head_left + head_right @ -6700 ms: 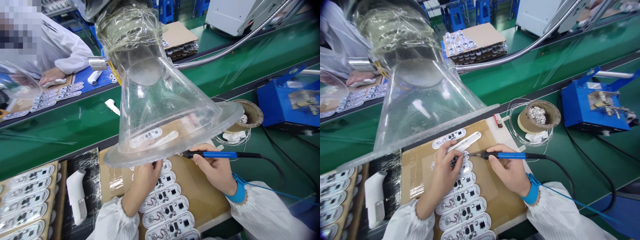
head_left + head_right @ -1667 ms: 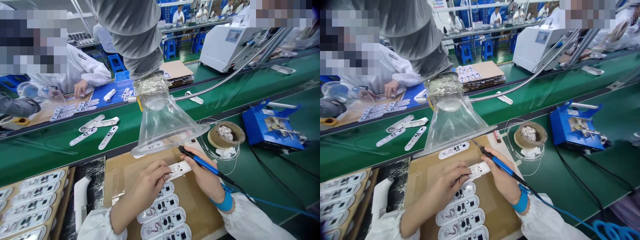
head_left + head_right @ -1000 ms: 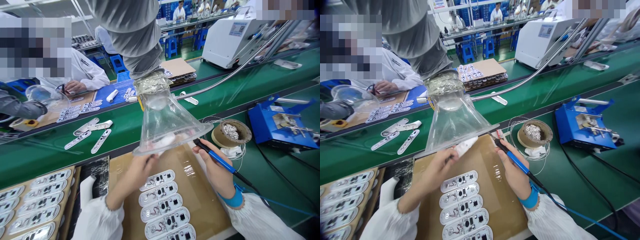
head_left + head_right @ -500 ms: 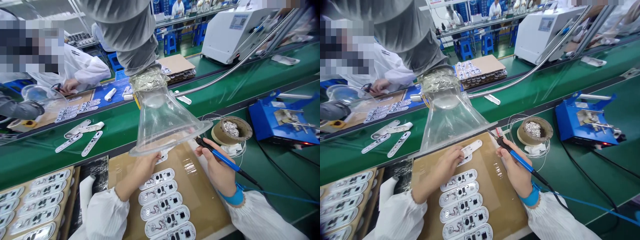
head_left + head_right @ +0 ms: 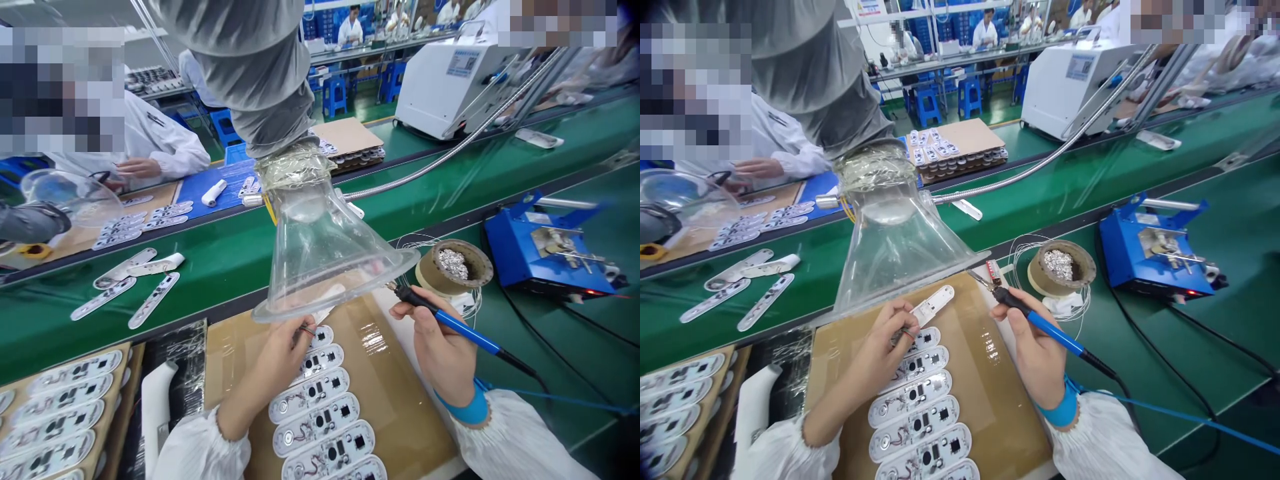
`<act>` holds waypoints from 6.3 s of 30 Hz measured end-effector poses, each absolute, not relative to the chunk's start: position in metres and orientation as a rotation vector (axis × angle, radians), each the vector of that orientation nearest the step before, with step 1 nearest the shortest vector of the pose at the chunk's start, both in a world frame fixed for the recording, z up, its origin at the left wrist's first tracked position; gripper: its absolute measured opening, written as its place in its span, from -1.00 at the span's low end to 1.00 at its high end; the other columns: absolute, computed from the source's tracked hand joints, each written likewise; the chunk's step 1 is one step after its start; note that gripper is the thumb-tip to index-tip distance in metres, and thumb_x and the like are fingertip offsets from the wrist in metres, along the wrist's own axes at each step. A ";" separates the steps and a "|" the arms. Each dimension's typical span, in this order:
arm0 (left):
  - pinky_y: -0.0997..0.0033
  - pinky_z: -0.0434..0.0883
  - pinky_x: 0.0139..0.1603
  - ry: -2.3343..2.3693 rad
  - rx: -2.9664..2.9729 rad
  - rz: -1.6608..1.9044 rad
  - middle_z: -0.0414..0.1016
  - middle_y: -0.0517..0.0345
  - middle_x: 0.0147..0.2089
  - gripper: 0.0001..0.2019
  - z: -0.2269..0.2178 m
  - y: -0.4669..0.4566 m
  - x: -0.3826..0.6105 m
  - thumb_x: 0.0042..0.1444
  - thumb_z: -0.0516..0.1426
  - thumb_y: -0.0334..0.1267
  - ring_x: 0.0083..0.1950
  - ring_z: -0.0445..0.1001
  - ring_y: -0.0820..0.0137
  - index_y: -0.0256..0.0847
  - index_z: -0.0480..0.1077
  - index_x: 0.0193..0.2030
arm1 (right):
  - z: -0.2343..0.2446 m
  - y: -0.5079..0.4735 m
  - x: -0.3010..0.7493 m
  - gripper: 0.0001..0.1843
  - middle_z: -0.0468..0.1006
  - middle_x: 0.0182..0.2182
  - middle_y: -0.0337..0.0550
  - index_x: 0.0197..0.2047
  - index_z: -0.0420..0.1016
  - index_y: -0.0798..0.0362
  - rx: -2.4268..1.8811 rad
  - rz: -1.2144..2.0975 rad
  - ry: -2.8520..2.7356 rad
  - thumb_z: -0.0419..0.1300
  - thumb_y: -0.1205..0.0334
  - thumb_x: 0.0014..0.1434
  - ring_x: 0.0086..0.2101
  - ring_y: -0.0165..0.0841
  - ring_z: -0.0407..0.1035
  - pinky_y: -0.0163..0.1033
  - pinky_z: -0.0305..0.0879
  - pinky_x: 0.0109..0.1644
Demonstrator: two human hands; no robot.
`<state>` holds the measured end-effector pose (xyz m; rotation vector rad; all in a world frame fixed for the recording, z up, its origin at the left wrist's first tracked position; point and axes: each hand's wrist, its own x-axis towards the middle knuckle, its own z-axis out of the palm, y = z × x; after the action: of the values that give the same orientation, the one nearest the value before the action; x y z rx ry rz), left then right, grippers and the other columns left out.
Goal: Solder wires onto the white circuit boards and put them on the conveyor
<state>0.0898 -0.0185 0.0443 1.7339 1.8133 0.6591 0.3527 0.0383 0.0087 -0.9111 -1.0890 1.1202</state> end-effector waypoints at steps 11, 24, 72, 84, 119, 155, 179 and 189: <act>-0.05 0.47 0.06 1.946 1.960 0.559 0.37 -0.10 0.08 -0.80 0.026 -0.029 0.106 0.33 0.02 -0.39 0.04 0.46 0.13 -0.16 0.46 -0.24 | 0.004 0.034 0.359 -0.82 0.65 -0.24 -0.14 -0.01 0.66 -0.09 -0.993 1.148 -1.152 0.31 0.06 0.40 -0.30 -0.24 0.58 -0.08 0.55 -0.12; 0.00 0.51 0.04 2.054 2.123 0.394 0.44 -0.11 0.10 -0.81 0.021 -0.033 0.107 0.33 0.08 -0.37 0.12 0.47 0.04 -0.15 0.52 -0.23 | 0.007 0.032 0.352 -0.85 0.61 -0.43 -0.22 -0.13 0.66 -0.07 -1.069 1.313 -1.320 0.37 0.06 0.33 -0.49 -0.33 0.47 -0.28 0.44 -0.46; 0.05 0.48 -0.09 2.105 2.382 0.409 0.50 -0.21 0.09 -0.79 0.012 -0.037 0.106 0.37 0.09 -0.39 -0.06 0.47 0.08 -0.17 0.56 -0.18 | 0.009 0.030 0.343 -0.86 0.70 -0.32 -0.21 -0.14 0.67 -0.06 -1.035 1.190 -1.491 0.29 0.34 0.31 -0.43 -0.38 0.55 -0.38 0.50 -0.39; 0.02 0.47 -0.06 2.137 2.318 0.417 0.50 -0.17 0.06 -0.80 0.015 -0.035 0.110 0.40 0.09 -0.34 -0.05 0.45 0.10 -0.16 0.55 -0.20 | 0.007 0.031 0.343 -0.89 0.70 -0.23 -0.16 -0.11 0.64 -0.03 -1.023 1.225 -1.551 0.27 0.29 0.33 -0.24 -0.27 0.63 -0.24 0.61 -0.14; -0.13 0.53 0.22 1.841 2.186 0.685 0.39 -0.15 0.34 -0.83 0.034 -0.029 0.098 0.42 0.09 -0.31 0.34 0.44 0.04 -0.11 0.52 -0.01 | 0.009 0.032 0.353 -0.93 0.66 -0.34 -0.18 -0.15 0.65 -0.07 -1.104 1.163 -1.451 0.32 0.21 0.33 -0.45 -0.32 0.51 -0.27 0.49 -0.39; -0.27 0.43 0.34 1.873 1.910 0.709 0.31 -0.15 0.32 -0.78 0.023 -0.030 0.110 0.44 0.07 -0.31 0.38 0.37 0.05 -0.16 0.50 -0.23 | 0.012 0.027 0.355 -0.90 0.60 -0.38 -0.24 -0.13 0.68 -0.09 -1.064 1.222 -1.471 0.31 0.27 0.33 -0.41 -0.38 0.49 -0.33 0.48 -0.31; -0.18 0.52 0.20 1.936 2.154 0.709 0.39 -0.18 0.26 -0.84 0.024 -0.029 0.116 0.36 0.10 -0.42 0.28 0.44 0.02 -0.16 0.44 -0.24 | 0.016 0.028 0.351 -0.86 0.57 -0.45 -0.28 -0.16 0.66 -0.07 -1.040 1.258 -1.516 0.29 0.34 0.29 -0.47 -0.40 0.46 -0.35 0.48 -0.35; -0.21 0.46 0.28 1.923 2.018 0.733 0.38 -0.15 0.28 -0.83 0.021 -0.030 0.113 0.40 0.09 -0.34 0.34 0.41 0.04 -0.14 0.47 -0.22 | 0.014 0.029 0.354 -0.86 0.60 -0.40 -0.26 -0.14 0.67 -0.08 -1.033 1.260 -1.473 0.30 0.32 0.30 -0.44 -0.40 0.47 -0.36 0.44 -0.38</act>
<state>0.1132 -0.0295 0.0213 2.0184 1.9231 0.7329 0.3537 0.0291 0.0137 -1.0335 -1.4732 1.2598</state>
